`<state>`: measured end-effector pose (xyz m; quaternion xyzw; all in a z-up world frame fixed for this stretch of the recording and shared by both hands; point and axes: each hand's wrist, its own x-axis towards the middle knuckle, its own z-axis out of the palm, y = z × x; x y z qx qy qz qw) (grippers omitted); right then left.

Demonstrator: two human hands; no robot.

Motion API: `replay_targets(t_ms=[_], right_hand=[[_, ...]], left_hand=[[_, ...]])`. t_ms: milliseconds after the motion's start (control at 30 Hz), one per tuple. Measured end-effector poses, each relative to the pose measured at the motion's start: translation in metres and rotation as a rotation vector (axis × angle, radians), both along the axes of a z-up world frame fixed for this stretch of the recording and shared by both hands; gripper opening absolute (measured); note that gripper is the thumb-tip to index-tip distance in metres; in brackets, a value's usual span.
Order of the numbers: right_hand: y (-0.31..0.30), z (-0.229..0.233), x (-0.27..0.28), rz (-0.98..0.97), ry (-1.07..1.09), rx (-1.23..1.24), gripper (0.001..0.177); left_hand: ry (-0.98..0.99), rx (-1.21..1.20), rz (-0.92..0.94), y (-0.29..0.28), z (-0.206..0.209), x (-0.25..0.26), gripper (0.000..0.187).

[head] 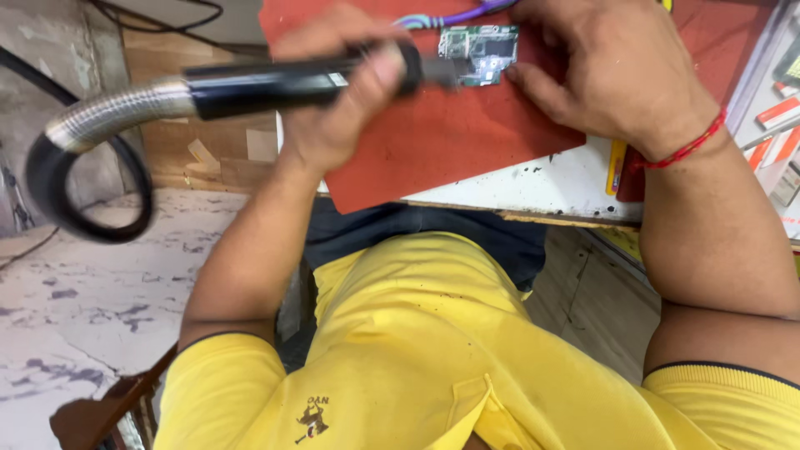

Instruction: The person scrubs a small green circuit board with a toothbrush on a red mat, then uses a handheld vacuum to remove debris from the board's surface.

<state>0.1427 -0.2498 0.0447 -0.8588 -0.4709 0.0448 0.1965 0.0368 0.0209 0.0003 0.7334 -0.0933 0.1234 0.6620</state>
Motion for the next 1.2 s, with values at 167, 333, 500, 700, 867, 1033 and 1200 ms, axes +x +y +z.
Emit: replay_targets(t_ms=[167,333,500,700,867,1033,1200], right_hand=[[-0.005,-0.008,0.002,0.018,0.077,0.011,0.029],[-0.004,-0.009,0.002,0.046,0.093,0.038,0.031],[-0.003,-0.016,0.003,0.07,0.018,0.077,0.031],[0.003,-0.013,0.0,-0.006,0.034,0.022,0.035],[0.005,-0.01,-0.001,-0.011,0.044,0.024,0.037],[0.007,-0.01,-0.003,0.012,0.004,0.015,0.039],[0.008,-0.013,-0.002,-0.001,-0.023,0.052,0.037]], left_hand=[[-0.027,-0.036,0.107,-0.011,-0.005,-0.004,0.035],[-0.097,-0.014,-0.064,-0.003,-0.011,-0.006,0.037],[-0.026,-0.008,-0.039,-0.002,-0.017,-0.009,0.035],[-0.024,-0.03,0.114,-0.005,-0.006,-0.01,0.034],[-0.014,0.024,0.156,-0.009,-0.009,-0.01,0.031],[-0.067,0.073,0.047,-0.006,-0.007,-0.009,0.029],[-0.012,-0.009,0.122,-0.007,-0.006,-0.008,0.031]])
